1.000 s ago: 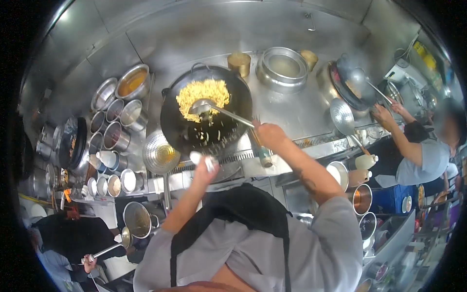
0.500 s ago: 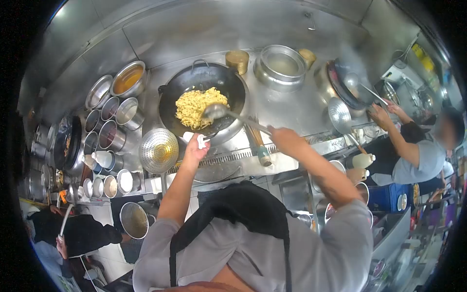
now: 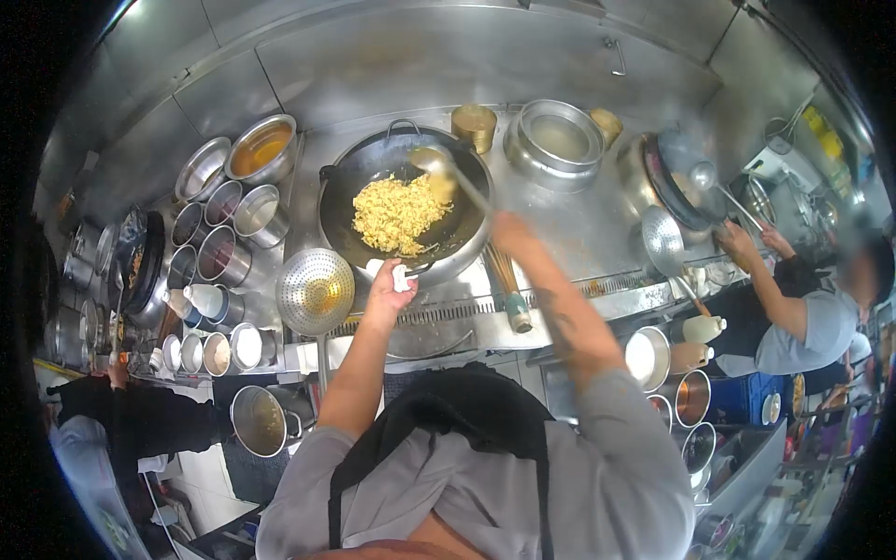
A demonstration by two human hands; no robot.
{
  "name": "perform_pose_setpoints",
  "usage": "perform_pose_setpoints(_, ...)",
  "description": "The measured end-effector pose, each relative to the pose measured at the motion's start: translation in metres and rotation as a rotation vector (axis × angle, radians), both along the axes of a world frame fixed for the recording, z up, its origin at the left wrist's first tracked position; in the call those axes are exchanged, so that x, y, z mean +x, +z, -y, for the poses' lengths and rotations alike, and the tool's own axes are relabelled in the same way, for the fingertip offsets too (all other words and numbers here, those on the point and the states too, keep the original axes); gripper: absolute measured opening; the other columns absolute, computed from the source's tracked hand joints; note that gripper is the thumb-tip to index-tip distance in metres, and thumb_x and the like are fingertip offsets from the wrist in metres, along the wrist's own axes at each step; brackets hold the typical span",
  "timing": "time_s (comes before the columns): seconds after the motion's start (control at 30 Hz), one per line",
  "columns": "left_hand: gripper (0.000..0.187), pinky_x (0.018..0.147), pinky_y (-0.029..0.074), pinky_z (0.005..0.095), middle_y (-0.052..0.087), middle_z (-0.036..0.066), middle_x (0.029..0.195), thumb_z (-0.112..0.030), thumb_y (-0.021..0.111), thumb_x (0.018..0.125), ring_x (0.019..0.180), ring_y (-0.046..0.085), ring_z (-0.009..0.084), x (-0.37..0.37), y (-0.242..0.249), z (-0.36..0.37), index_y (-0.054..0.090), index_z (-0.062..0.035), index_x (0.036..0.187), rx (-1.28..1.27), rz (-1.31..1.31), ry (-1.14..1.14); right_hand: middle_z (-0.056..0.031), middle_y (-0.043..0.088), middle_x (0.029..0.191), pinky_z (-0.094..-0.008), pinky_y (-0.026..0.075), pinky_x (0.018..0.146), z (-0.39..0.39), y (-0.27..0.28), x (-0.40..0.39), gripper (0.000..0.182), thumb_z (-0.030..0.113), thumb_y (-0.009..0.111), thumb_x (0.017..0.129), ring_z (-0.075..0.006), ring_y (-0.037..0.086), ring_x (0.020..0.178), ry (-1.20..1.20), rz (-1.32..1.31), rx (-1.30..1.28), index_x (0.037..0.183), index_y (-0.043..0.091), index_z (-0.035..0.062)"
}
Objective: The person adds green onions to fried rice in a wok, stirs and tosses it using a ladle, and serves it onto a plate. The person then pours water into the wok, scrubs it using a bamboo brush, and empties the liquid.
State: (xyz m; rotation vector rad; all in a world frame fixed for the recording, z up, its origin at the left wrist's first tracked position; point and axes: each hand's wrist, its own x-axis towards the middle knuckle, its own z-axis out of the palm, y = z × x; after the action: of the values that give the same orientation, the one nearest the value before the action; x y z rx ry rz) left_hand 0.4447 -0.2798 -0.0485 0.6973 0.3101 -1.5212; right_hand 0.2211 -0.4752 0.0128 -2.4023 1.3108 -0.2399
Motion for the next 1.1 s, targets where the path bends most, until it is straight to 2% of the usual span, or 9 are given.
perform_pose_setpoints(0.07, 0.01, 0.05, 0.04, 0.0289, 0.061, 0.002, 0.078, -0.02, 0.06, 0.079, 0.07, 0.055, 0.0176, 0.005, -0.004, 0.0, 0.056, -0.0149, 0.087, -0.003, -0.003, -0.038, -0.025, 0.063, 0.088, -0.0492, 0.05, 0.069, -0.039, 0.018, 0.059, 0.03, 0.021, 0.054, 0.089, -0.0428, 0.062, 0.08, -0.074, 0.077, 0.37, 0.109, 0.054, -0.0009)
perform_pose_setpoints(0.2, 0.005, 0.049, 0.043, 0.0298, 0.059, 0.006, 0.074, -0.016, 0.057, 0.083, 0.065, 0.055, 0.0219, 0.012, -0.014, 0.002, 0.055, -0.0115, 0.085, 0.083, -0.019, 0.006, -0.0255, 0.062, 0.08, -0.0485, 0.047, 0.068, -0.081, 0.017, 0.039, 0.031, 0.02, 0.054, 0.089, -0.042, 0.061, 0.077, 0.386, 0.136, 0.109, 0.115, 0.052, 0.0039)
perform_pose_setpoints(0.4, 0.01, 0.051, 0.044, 0.0316, 0.059, 0.006, 0.077, -0.021, 0.052, 0.091, 0.066, 0.054, 0.0218, 0.001, -0.02, -0.009, 0.055, -0.0108, 0.091, 0.059, 0.009, 0.057, -0.0214, 0.064, 0.079, -0.0471, 0.05, 0.068, -0.112, 0.099, -0.043, 0.036, 0.012, 0.052, 0.087, -0.038, 0.064, 0.075, 0.345, -0.305, -0.078, 0.121, 0.047, 0.0001)
perform_pose_setpoints(0.6, 0.014, 0.049, 0.042, 0.0317, 0.057, 0.005, 0.079, -0.024, 0.048, 0.094, 0.067, 0.054, 0.0212, -0.07, 0.111, -0.092, 0.053, -0.0116, 0.092, 0.162, 0.02, 0.026, -0.0219, 0.063, 0.074, -0.0461, 0.052, 0.064, -0.13, 0.12, -0.059, 0.023, 0.013, 0.051, 0.086, -0.0375, 0.064, 0.07, 0.367, -0.309, -0.178, 0.103, 0.049, -0.0013)
perform_pose_setpoints(0.83, 0.011, 0.047, 0.044, 0.031, 0.057, 0.004, 0.075, -0.026, 0.051, 0.091, 0.061, 0.054, 0.0199, -0.064, 0.096, -0.075, 0.052, -0.0151, 0.094, 0.185, 0.074, 0.055, -0.0228, 0.063, 0.083, -0.0475, 0.047, 0.072, -0.143, 0.178, -0.112, 0.036, 0.018, 0.057, 0.088, -0.0415, 0.061, 0.079, 0.53, 0.019, 0.202, 0.123, 0.052, 0.0102)
perform_pose_setpoints(0.93, 0.012, 0.047, 0.043, 0.0304, 0.056, 0.005, 0.072, -0.022, 0.051, 0.091, 0.061, 0.054, 0.0194, -0.05, 0.096, -0.07, 0.053, -0.0106, 0.087, 0.135, 0.036, 0.065, -0.0236, 0.062, 0.077, -0.0447, 0.045, 0.065, -0.116, 0.152, -0.097, 0.038, 0.02, 0.062, 0.087, -0.0408, 0.059, 0.069, 0.484, 0.018, 0.311, 0.119, 0.054, 0.0012)
perform_pose_setpoints(1.0, 0.008, 0.05, 0.045, 0.0309, 0.056, 0.005, 0.07, -0.016, 0.055, 0.086, 0.061, 0.054, 0.0187, -0.042, 0.051, -0.063, 0.053, -0.0079, 0.083, -0.145, -0.002, 0.032, -0.0232, 0.061, 0.074, -0.0464, 0.046, 0.065, -0.098, 0.098, -0.087, 0.031, 0.017, 0.057, 0.088, -0.0409, 0.06, 0.071, 0.423, -0.018, 0.079, 0.113, 0.053, 0.0)
perform_pose_setpoints(1.03, 0.009, 0.045, 0.043, 0.0304, 0.055, 0.005, 0.068, -0.017, 0.055, 0.086, 0.057, 0.053, 0.019, -0.058, 0.016, -0.075, 0.053, -0.0088, 0.082, -0.091, 0.439, 0.032, -0.0231, 0.061, 0.073, -0.0469, 0.047, 0.065, -0.091, 0.077, -0.08, 0.029, 0.016, 0.056, 0.088, -0.0409, 0.06, 0.071, 0.365, -0.033, -0.003, 0.113, 0.053, 0.0002)
perform_pose_setpoints(1.1, 0.012, 0.04, 0.041, 0.0296, 0.054, 0.004, 0.065, -0.02, 0.053, 0.087, 0.052, 0.051, 0.0196, -0.084, -0.029, -0.115, 0.053, -0.01, 0.081, -0.017, 0.483, -0.005, -0.0239, 0.061, 0.074, -0.0488, 0.048, 0.066, -0.097, 0.091, -0.066, 0.033, 0.014, 0.052, 0.089, -0.0418, 0.06, 0.073, 0.28, -0.084, -0.086, 0.119, 0.049, 0.0016)
